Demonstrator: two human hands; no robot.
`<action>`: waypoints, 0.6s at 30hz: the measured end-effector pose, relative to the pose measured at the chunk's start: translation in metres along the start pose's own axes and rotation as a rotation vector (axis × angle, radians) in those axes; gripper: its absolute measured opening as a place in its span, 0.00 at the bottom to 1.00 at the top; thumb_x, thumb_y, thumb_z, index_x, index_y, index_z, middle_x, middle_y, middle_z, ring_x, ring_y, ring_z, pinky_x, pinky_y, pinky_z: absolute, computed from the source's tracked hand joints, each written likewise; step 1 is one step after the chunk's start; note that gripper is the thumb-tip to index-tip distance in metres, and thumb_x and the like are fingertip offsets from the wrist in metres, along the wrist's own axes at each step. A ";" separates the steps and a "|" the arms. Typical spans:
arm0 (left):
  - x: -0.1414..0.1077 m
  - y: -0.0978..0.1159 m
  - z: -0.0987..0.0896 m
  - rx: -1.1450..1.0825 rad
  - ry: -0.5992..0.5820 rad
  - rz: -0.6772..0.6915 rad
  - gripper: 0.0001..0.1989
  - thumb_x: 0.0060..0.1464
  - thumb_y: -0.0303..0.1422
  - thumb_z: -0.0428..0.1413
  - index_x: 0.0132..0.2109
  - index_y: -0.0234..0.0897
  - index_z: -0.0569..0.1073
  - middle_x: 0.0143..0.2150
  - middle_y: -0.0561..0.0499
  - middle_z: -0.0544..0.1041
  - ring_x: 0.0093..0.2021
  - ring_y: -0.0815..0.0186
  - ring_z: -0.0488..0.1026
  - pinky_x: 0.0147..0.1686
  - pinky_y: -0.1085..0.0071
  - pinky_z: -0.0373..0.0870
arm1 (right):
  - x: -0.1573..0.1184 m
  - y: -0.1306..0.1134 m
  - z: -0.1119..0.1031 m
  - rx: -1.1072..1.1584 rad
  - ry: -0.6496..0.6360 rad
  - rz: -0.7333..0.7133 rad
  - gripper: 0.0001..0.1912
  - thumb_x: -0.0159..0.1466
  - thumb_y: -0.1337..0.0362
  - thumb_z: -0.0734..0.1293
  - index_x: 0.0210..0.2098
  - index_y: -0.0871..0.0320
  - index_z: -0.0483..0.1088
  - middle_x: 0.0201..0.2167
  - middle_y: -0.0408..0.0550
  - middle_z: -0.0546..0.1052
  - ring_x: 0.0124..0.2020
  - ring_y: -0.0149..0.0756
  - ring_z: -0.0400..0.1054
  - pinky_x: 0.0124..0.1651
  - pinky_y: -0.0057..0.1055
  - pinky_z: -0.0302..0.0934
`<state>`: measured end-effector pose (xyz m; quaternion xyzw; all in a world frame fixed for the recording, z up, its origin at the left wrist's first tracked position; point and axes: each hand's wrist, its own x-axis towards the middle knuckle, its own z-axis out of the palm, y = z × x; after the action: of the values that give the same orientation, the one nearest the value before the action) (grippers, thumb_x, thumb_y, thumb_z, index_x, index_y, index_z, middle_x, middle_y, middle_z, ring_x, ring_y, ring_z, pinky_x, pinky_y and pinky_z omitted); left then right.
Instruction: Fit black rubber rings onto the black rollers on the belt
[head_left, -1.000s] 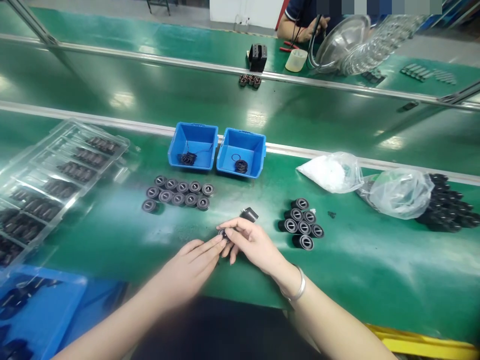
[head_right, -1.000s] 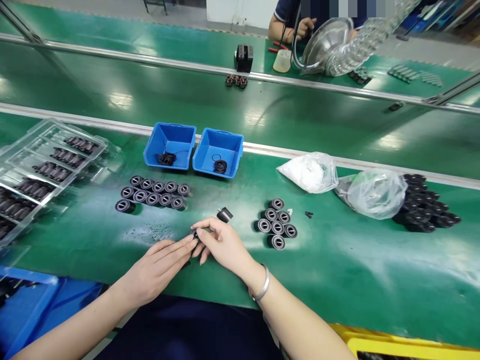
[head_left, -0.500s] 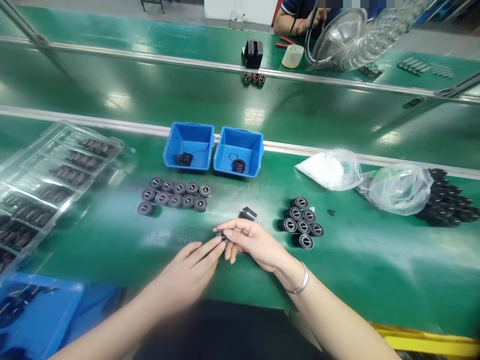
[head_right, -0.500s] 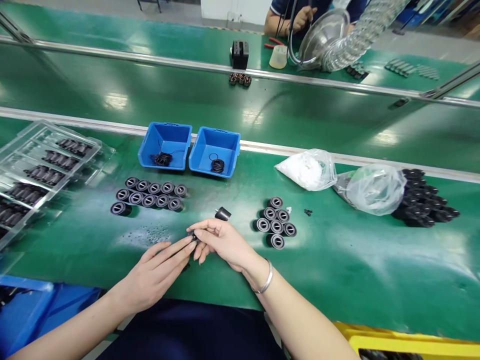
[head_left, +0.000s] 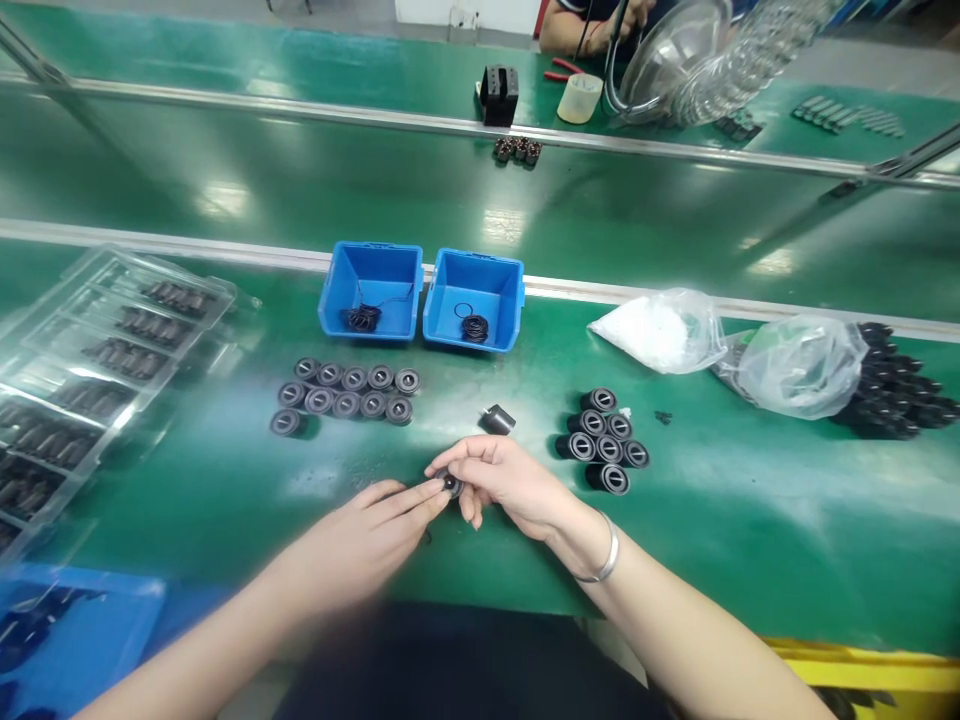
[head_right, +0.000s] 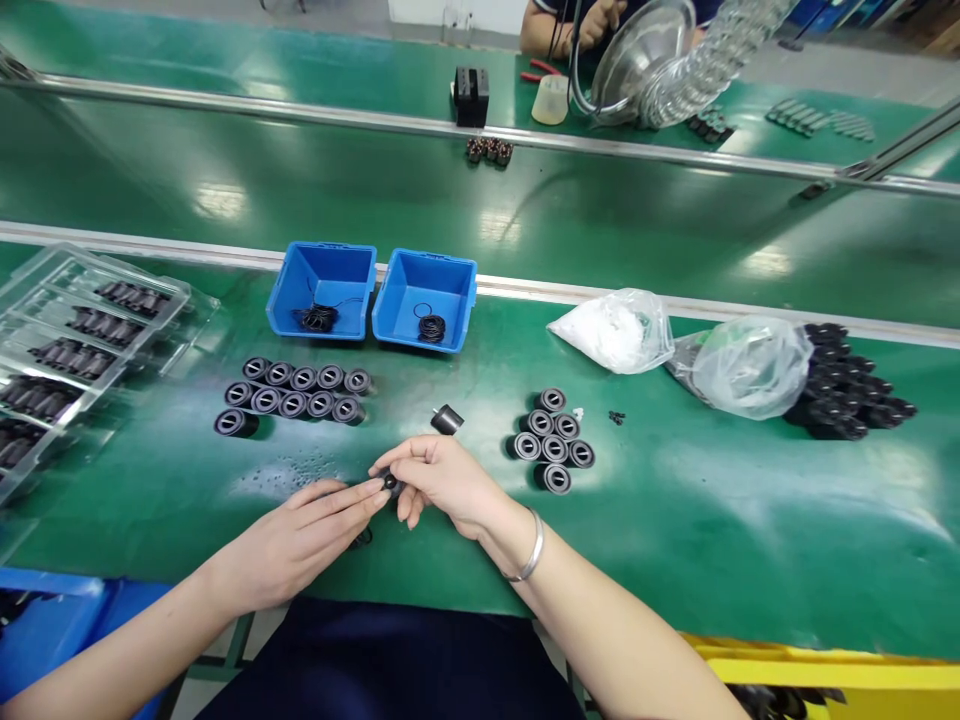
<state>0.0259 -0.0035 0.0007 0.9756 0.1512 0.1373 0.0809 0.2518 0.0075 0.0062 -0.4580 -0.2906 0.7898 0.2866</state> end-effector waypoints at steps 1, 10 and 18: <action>0.001 0.001 -0.001 0.008 -0.007 -0.001 0.18 0.62 0.20 0.43 0.53 0.31 0.72 0.58 0.43 0.75 0.61 0.61 0.68 0.61 0.62 0.58 | -0.001 0.001 0.000 0.021 0.009 -0.005 0.12 0.59 0.61 0.69 0.37 0.64 0.77 0.18 0.42 0.73 0.16 0.25 0.66 0.19 0.21 0.61; 0.004 0.002 0.000 -0.007 -0.060 0.000 0.15 0.60 0.21 0.47 0.49 0.33 0.75 0.60 0.43 0.72 0.66 0.55 0.61 0.61 0.59 0.56 | -0.022 0.014 0.000 0.205 -0.011 -0.079 0.16 0.63 0.64 0.67 0.50 0.59 0.76 0.21 0.41 0.71 0.23 0.25 0.61 0.31 0.26 0.59; 0.008 0.009 0.000 0.058 -0.052 -0.026 0.19 0.61 0.22 0.44 0.52 0.34 0.74 0.60 0.46 0.74 0.61 0.59 0.67 0.57 0.64 0.60 | -0.016 0.010 -0.007 0.216 -0.170 0.034 0.20 0.66 0.59 0.67 0.55 0.59 0.70 0.28 0.46 0.75 0.31 0.31 0.73 0.26 0.22 0.63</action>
<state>0.0354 -0.0097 0.0044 0.9787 0.1655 0.1062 0.0582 0.2627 -0.0098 0.0054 -0.3607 -0.2191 0.8573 0.2950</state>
